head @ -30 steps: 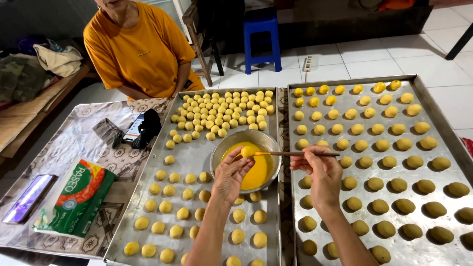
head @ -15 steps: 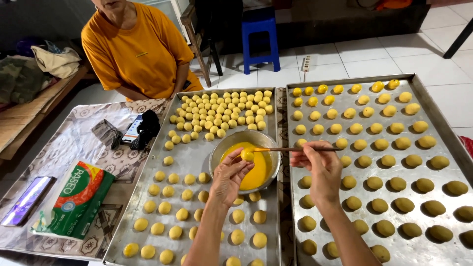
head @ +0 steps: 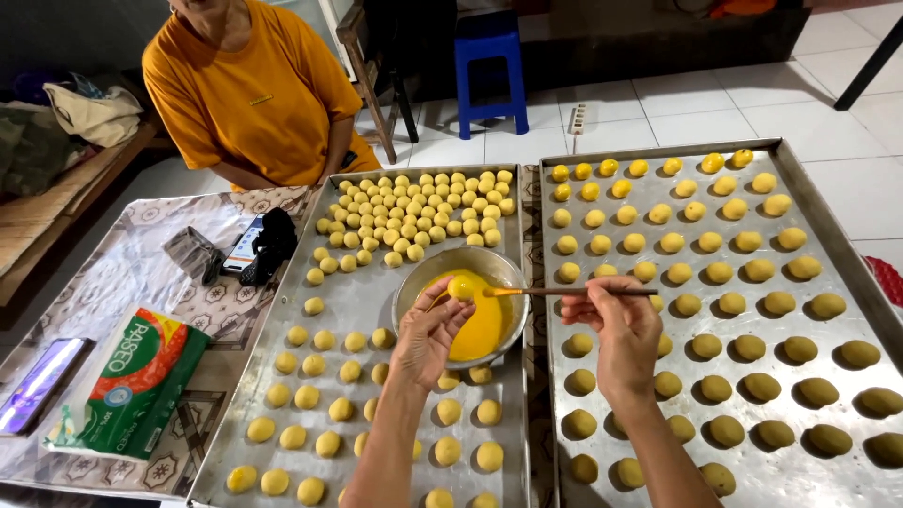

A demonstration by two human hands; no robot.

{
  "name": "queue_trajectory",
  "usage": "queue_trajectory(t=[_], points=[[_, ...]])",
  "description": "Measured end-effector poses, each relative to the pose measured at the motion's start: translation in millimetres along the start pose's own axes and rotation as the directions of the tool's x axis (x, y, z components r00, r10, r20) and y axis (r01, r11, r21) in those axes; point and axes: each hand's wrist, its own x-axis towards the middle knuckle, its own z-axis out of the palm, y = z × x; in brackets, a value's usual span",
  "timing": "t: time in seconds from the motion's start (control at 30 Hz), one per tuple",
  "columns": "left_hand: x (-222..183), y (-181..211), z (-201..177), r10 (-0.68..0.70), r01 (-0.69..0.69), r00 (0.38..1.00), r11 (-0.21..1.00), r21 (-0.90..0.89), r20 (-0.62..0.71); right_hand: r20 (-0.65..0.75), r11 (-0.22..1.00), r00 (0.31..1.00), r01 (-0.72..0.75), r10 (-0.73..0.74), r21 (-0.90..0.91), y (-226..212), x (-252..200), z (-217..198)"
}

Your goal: Glazing small round dough balls with egg wash using a brush on a baking tray.

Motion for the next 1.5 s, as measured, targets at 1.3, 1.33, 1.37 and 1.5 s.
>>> queue_trajectory(t=[1.3, 1.33, 1.37, 1.5], points=[[158, -135, 177, -0.234, 0.232, 0.971, 0.972, 0.047, 0.040, -0.504, 0.968, 0.846, -0.239, 0.172, -0.071, -47, 12, -342], [174, -149, 182, -0.229, 0.228, 0.972, 0.973, 0.036, 0.051, -0.663, 0.934, 0.702, -0.357, 0.258, -0.015, -55, 19, -336], [190, -162, 187, -0.225, 0.223, 0.973, 0.974, 0.026, 0.062, -0.789, 0.887, 0.521, -0.457, 0.327, 0.066, -64, 27, -329], [243, -215, 201, -0.183, 0.178, 0.970, 0.983, 0.042, 0.161, -0.780, 0.906, 0.540, -0.415, 0.316, 0.080, -56, 48, -347]])
